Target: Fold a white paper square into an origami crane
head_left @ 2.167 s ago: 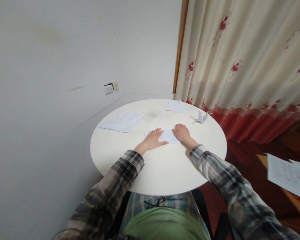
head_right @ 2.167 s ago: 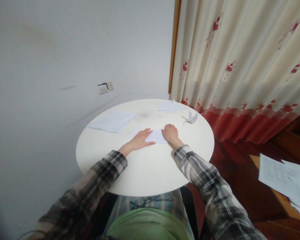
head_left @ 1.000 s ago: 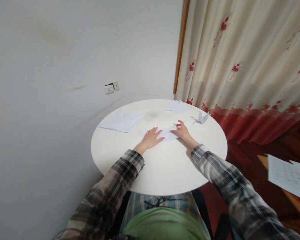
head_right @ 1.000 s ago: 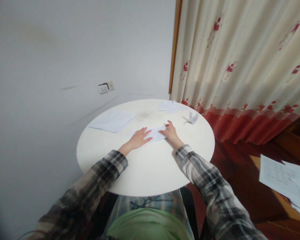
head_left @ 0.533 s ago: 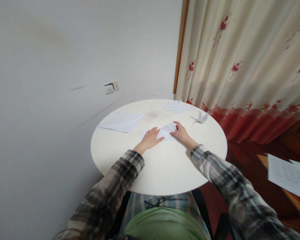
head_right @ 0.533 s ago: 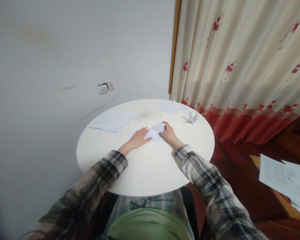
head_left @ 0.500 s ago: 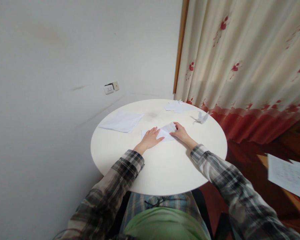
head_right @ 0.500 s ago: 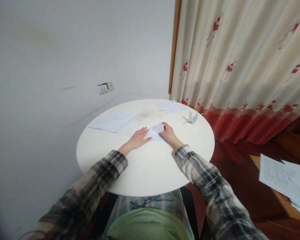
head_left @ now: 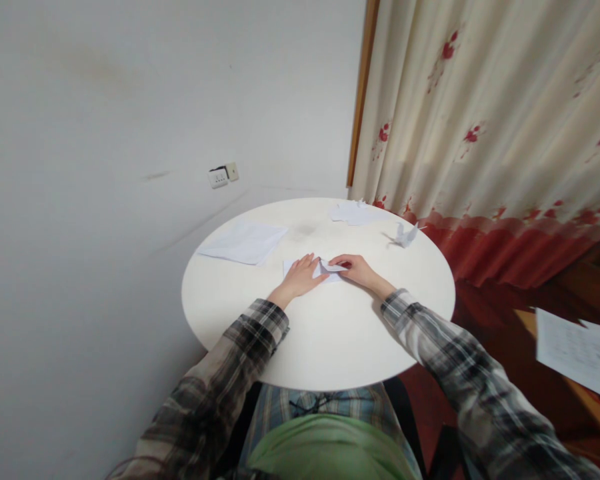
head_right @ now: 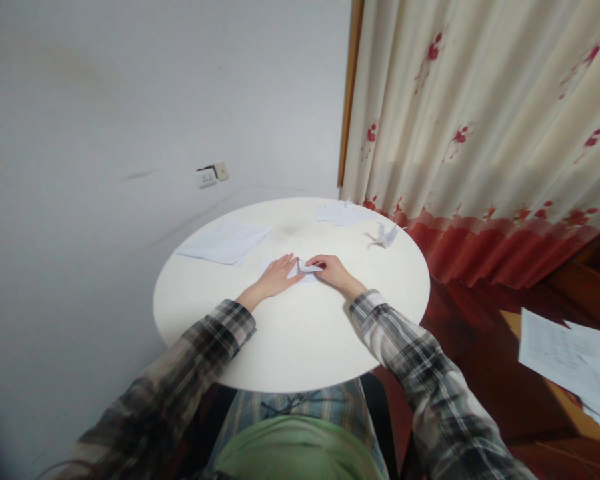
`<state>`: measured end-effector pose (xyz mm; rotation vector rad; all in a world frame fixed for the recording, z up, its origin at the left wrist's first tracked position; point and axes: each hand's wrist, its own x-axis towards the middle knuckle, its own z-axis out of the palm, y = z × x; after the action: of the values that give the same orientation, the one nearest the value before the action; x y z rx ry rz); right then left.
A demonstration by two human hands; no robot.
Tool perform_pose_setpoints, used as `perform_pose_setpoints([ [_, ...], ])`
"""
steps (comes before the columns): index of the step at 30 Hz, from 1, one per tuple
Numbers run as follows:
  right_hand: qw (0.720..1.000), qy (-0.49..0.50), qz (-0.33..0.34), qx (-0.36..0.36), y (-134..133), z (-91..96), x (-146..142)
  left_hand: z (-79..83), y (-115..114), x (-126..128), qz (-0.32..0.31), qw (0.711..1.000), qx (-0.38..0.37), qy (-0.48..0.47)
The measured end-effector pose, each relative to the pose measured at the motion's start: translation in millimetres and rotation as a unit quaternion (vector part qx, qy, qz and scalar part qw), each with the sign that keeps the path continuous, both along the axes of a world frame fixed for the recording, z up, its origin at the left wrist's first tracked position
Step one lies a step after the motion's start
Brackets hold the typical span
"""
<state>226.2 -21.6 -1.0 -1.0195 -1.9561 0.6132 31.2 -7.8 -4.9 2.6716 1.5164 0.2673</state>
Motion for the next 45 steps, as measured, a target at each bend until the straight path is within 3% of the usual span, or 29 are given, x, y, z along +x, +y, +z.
perform_pose_setpoints([
  [9,0.997,-0.074,-0.004,0.014,-3,4.3,0,3.9,-1,-1,0.003,1.000,-0.009,0.006],
  [18,0.992,-0.106,0.064,0.023,-9,12.9,-3,5.1,-2,0,0.012,1.000,-0.011,0.018],
  [45,0.995,-0.080,0.063,0.003,-7,9.9,0,7.8,0,-2,-0.015,0.999,-0.045,0.007],
])
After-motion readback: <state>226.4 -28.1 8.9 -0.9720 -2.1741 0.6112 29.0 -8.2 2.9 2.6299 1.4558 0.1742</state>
